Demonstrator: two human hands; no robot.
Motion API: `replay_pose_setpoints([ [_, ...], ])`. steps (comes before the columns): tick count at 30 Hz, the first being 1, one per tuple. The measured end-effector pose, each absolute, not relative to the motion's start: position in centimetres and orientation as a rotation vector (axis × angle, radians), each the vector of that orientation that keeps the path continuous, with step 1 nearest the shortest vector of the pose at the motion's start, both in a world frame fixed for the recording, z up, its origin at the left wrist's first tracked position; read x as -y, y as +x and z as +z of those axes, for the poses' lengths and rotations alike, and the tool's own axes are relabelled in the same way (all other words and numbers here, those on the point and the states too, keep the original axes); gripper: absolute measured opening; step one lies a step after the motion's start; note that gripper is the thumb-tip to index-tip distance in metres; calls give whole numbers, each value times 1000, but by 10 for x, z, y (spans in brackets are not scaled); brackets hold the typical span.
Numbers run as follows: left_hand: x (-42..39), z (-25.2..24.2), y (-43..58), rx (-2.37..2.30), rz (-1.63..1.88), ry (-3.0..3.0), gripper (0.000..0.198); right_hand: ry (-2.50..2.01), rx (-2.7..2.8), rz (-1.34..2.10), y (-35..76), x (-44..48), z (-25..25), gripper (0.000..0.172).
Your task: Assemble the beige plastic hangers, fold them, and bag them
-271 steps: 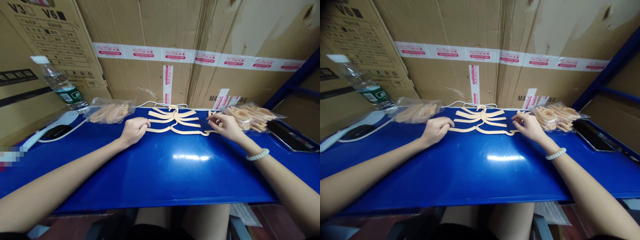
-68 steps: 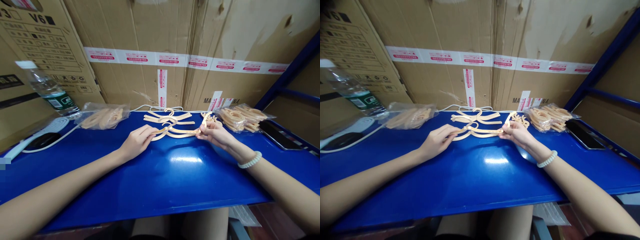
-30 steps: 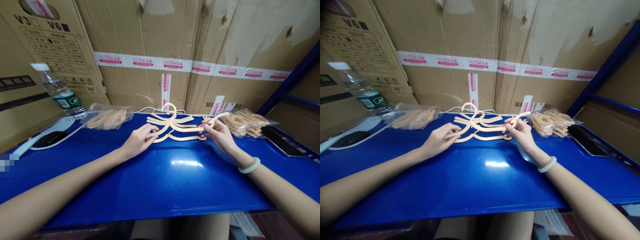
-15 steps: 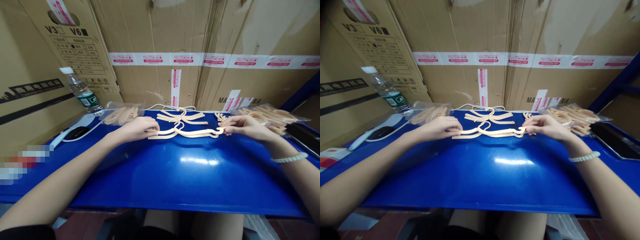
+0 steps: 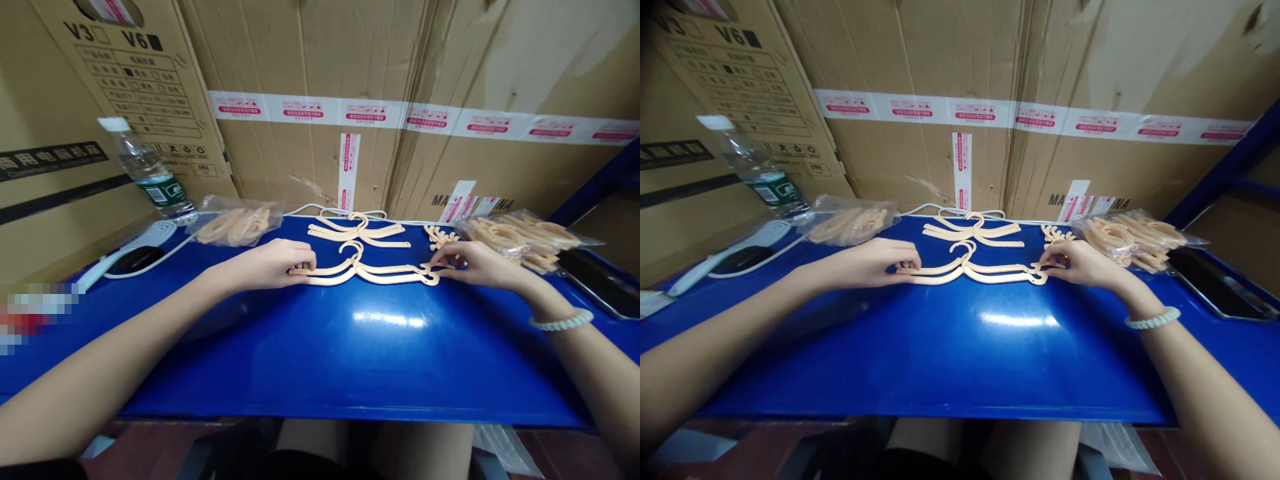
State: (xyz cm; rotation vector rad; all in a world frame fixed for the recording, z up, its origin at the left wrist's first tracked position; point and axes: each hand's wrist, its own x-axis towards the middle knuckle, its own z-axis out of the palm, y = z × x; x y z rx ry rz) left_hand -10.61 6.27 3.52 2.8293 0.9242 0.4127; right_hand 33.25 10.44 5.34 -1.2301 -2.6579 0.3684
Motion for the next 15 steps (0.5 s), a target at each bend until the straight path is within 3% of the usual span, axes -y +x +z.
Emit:
replay_pose_setpoints([
  [8, -56, 40, -104, -1072, 367, 2792, 8, -1096, 2632, 366, 315, -97, 38, 49],
  [15, -60, 31, -104, -1053, 320, 2786, 13, -1143, 2719, 327, 315, -95, 40, 37],
])
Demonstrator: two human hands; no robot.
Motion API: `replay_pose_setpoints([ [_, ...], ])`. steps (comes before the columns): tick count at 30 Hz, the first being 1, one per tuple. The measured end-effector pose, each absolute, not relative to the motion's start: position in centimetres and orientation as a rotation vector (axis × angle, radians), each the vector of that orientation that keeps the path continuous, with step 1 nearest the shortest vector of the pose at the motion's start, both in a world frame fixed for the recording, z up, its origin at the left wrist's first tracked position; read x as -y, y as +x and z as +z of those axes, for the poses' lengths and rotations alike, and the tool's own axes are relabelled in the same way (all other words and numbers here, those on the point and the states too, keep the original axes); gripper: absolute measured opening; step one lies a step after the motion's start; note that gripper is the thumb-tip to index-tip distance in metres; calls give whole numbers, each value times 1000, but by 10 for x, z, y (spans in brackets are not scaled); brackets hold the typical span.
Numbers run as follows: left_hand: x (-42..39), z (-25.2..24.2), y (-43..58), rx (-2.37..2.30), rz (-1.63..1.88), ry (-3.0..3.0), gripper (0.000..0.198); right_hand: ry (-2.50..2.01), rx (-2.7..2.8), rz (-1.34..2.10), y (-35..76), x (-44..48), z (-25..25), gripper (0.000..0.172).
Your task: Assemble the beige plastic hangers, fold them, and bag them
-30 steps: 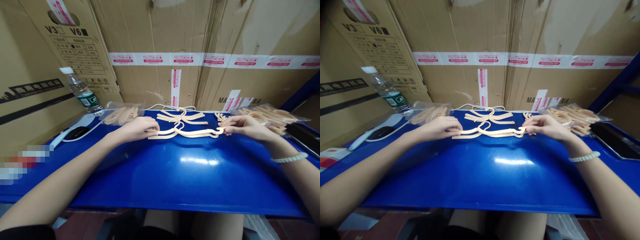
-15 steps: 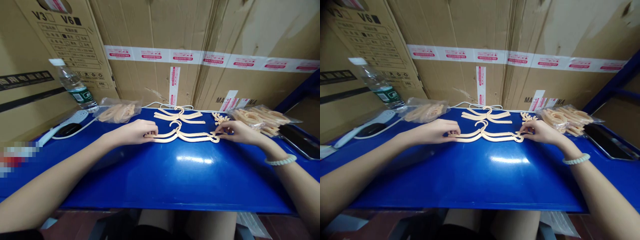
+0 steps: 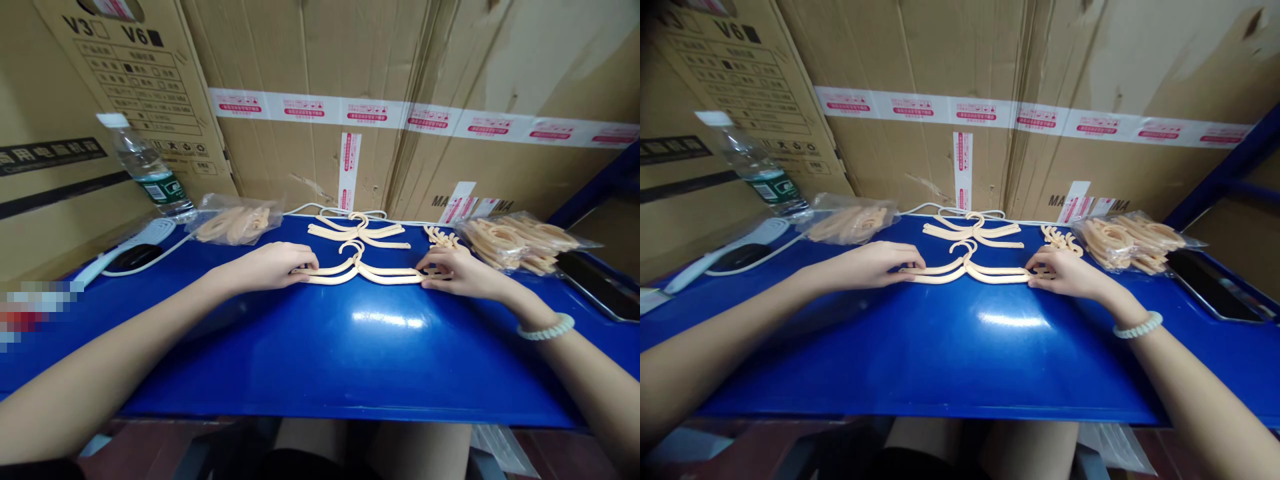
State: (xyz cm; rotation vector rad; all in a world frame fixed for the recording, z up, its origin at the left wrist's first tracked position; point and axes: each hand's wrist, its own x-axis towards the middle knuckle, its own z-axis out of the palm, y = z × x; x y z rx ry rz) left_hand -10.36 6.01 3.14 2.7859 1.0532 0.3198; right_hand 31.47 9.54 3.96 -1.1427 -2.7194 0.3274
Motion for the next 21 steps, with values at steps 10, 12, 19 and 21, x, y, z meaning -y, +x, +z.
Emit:
replay_pose_setpoints([
  [10, -75, 14, -106, -1172, 384, 2873, 20, -1216, 2722, 292, 309, -91, 43, 32],
  [12, -76, 15, -106, -1178, 391, 2864, 18, -1219, 2719, 291, 308, -91, 44, 32],
  [19, -76, 15, -106, -1176, 450, 2824, 16, -1228, 2715, 316, 308, -89, 43, 33],
  [21, -76, 14, -105, -1176, 472, 2804, 18, -1228, 2714, 303, 308, -90, 43, 32],
])
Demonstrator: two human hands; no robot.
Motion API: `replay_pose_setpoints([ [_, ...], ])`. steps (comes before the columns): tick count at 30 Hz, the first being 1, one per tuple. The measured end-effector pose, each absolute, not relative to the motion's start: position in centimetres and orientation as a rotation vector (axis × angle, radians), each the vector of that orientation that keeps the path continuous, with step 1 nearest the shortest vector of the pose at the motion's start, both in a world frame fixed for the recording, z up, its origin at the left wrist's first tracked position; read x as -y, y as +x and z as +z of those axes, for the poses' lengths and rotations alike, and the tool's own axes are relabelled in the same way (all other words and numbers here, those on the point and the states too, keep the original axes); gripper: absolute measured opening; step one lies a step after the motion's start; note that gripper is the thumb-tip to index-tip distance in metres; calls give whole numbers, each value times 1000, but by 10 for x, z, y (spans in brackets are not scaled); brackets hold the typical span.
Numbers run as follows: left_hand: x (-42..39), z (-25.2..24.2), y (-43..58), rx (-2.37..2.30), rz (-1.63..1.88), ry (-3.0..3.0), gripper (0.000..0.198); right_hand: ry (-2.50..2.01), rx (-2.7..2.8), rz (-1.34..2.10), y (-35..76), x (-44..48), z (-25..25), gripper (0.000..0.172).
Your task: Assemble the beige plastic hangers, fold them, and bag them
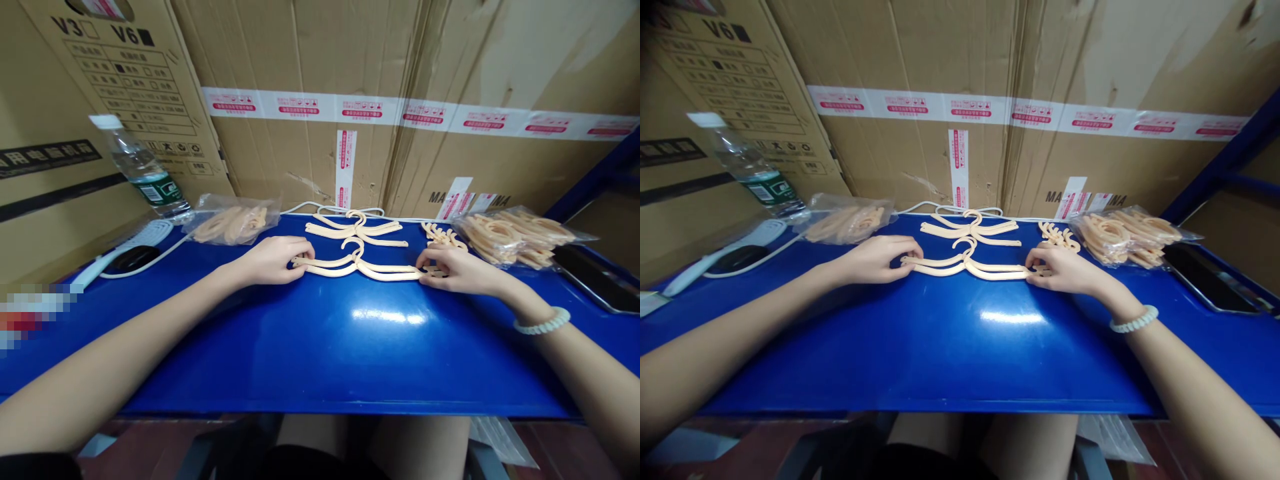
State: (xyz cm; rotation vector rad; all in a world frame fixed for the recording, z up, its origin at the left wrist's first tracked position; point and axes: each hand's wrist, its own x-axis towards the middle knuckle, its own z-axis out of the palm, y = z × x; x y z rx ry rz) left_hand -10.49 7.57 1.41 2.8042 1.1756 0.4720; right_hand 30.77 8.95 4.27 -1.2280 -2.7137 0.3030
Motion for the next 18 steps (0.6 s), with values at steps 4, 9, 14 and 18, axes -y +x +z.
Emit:
replay_pose_setpoints([
  [4, -75, 11, -103, -1154, 512, 2791, 24, -1216, 2719, 295, 307, -90, 41, 30],
  [9, -77, 3, -100, -1076, 618, 2829, 26, -1242, 2700, 291, 305, -90, 39, 30],
  [14, -79, -5, -98, -1024, 732, 2837, 23, -1239, 2681, 314, 305, -89, 41, 37],
  [18, -80, -10, -97, -1050, 895, 2785, 24, -1230, 2606, 314, 307, -87, 50, 45],
])
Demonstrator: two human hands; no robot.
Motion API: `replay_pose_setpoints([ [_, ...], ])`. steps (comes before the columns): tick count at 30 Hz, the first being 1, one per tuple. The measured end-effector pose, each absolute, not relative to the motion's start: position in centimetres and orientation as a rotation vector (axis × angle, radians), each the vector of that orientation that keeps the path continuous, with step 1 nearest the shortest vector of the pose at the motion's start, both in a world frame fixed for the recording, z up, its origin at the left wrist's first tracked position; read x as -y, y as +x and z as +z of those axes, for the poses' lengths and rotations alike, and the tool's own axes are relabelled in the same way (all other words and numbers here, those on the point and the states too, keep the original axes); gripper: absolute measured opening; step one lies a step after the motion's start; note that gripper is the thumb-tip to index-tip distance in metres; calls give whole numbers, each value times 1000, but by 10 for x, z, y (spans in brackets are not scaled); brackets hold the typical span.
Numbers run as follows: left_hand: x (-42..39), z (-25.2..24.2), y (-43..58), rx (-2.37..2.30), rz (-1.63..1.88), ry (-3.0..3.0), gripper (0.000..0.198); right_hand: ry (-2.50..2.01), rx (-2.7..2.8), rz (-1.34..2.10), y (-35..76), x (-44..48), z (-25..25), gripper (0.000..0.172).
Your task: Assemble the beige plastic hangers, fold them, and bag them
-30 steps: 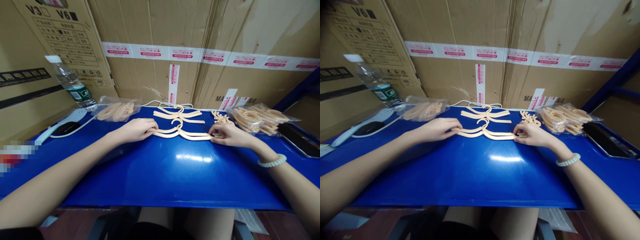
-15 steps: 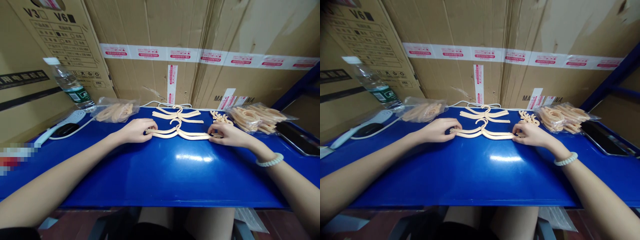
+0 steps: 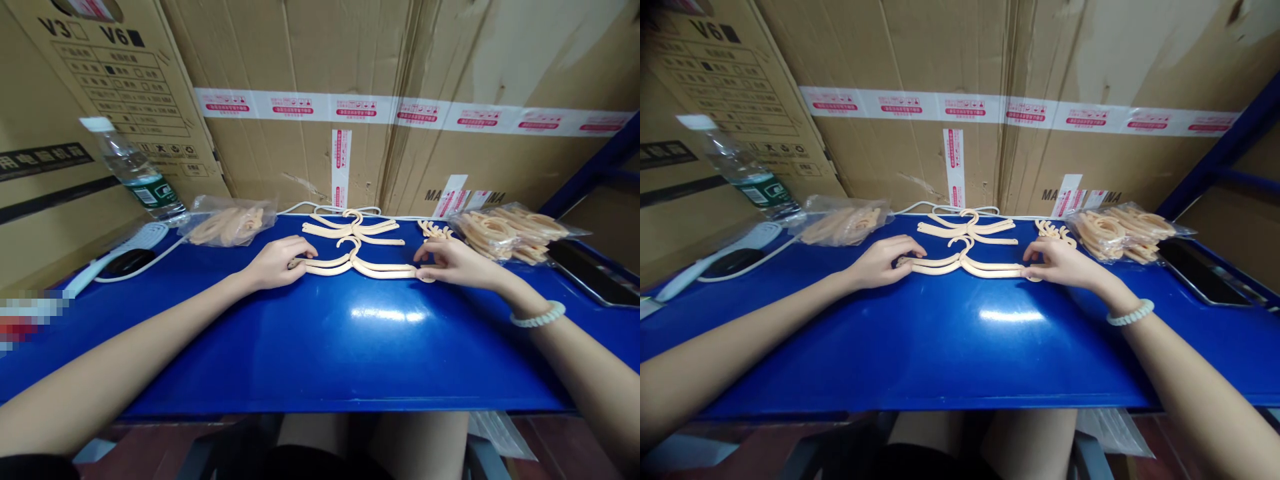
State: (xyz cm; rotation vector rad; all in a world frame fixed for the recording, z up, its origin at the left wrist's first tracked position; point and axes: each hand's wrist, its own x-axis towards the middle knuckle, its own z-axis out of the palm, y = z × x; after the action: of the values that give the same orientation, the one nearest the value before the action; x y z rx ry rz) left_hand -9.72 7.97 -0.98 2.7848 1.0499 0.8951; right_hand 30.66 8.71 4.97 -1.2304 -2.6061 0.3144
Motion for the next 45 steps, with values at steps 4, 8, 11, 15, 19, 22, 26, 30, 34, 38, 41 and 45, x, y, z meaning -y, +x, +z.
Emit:
replay_pose_setpoints([
  [4, -82, -14, -97, -1150, 1188, 2612, 22, -1290, 2306, 177, 311, -83, 61, 45],
  [8, -84, -17, -97, -1231, 1269, 2561, 18, -1433, 2237, 110, 319, -86, 68, 42],
  [11, -83, -18, -98, -1229, 1262, 2592, 20, -1569, 2441, 266, 330, -91, 69, 35],
  [15, -83, -19, -98, -1221, 1282, 2595, 23, -1837, 2547, 367, 344, -94, 69, 18],
  [19, -85, -22, -98, -1206, 1340, 2579, 25, -2222, 2395, 853, 350, -93, 68, 16],
  [22, -87, -22, -98, -1194, 1383, 2571, 26, -2291, 2325, 902, 348, -95, 65, 22],
  [26, -87, -22, -96, -1196, 1407, 2505, 23, -2306, 2310, 870, 342, -96, 63, 26],
  [30, -85, -21, -96, -1240, 1412, 2544, 19, -2315, 2275, 869, 340, -95, 63, 28],
  [34, -83, -22, -97, -1289, 1483, 2563, 21, -2311, 2236, 899, 342, -95, 64, 31],
  [38, -83, -23, -98, -1264, 1524, 2574, 24, -2312, 2211, 904, 342, -96, 64, 33],
  [41, -84, -22, -98, -1229, 1528, 2588, 27, -2313, 2199, 903, 340, -96, 65, 33],
  [45, -86, -22, -96, -1202, 1547, 2569, 24, -2310, 2153, 937, 341, -96, 66, 31],
])
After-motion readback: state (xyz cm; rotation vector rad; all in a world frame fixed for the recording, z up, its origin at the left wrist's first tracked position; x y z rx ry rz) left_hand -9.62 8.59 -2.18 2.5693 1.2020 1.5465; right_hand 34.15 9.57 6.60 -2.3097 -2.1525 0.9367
